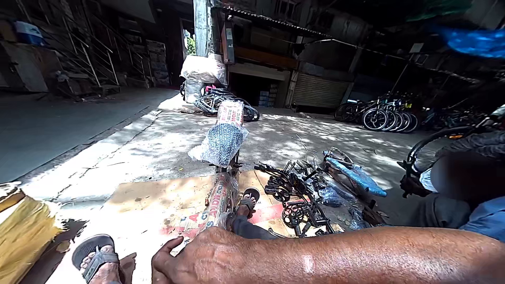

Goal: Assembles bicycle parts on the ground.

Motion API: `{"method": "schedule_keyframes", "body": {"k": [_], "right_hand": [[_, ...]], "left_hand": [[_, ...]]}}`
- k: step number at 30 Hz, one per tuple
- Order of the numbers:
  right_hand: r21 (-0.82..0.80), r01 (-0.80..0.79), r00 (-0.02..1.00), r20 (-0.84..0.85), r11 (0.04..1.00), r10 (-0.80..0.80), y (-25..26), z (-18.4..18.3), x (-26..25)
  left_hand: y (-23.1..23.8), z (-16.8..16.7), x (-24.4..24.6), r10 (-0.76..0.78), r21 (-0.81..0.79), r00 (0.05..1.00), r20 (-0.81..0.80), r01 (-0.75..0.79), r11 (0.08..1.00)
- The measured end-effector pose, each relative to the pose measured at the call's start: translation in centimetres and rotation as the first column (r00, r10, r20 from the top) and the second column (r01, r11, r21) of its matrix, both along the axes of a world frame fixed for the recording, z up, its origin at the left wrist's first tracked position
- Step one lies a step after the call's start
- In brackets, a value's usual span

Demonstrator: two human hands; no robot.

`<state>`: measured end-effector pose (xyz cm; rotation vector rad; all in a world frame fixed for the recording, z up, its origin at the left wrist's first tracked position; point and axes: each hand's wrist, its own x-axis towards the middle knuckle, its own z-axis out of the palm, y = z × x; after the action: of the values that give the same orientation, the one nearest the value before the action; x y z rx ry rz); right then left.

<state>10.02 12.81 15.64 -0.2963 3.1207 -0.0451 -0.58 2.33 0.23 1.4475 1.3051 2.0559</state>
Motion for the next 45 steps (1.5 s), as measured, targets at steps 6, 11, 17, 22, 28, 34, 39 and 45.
{"method": "schedule_keyframes", "body": {"k": [6,11,17,22,28,34,39,45], "right_hand": [[0.113,-0.224,0.948,-0.203,0.968,0.243,1.1,-2.1,-0.3],[-0.037,0.112,0.994,-0.010,0.993,-0.113,-0.7,-0.6,0.3],[0.112,-0.269,0.940,-0.184,0.956,0.286,1.5,-2.1,-0.2],[-0.053,0.129,0.989,-0.064,0.990,-0.133,-1.6,-1.8,-0.3],[-0.071,0.293,0.952,0.113,0.954,-0.284,-2.7,-0.5,-0.8],[0.108,-0.041,0.999,-0.011,0.993,0.043,-0.8,-0.6,-0.1],[0.158,-0.258,0.941,-0.184,0.953,0.286,0.9,-2.1,-0.5],[-0.029,0.238,0.969,0.075,0.971,-0.236,-1.9,-0.3,-0.2]], "left_hand": [[-1.1,-0.4,0.0,0.038,-0.153,0.996,-0.086,-0.051,0.987],[-0.3,0.2,0.0,0.019,-0.036,0.998,-0.056,-0.021,0.999],[-1.3,-0.6,0.1,0.008,-0.157,0.999,-0.050,-0.016,0.987],[-0.4,0.0,0.1,-0.008,0.005,0.997,-0.073,0.009,1.000],[-0.8,-0.4,-0.4,0.023,-0.025,0.995,-0.101,-0.026,0.999],[-1.4,-0.6,-0.1,0.008,-0.068,0.999,-0.037,-0.010,0.998],[-1.5,-0.8,-0.1,0.035,-0.126,0.996,-0.087,-0.046,0.991],[0.0,-1.5,-0.6,0.071,-0.032,0.997,0.003,-0.071,0.997]]}}
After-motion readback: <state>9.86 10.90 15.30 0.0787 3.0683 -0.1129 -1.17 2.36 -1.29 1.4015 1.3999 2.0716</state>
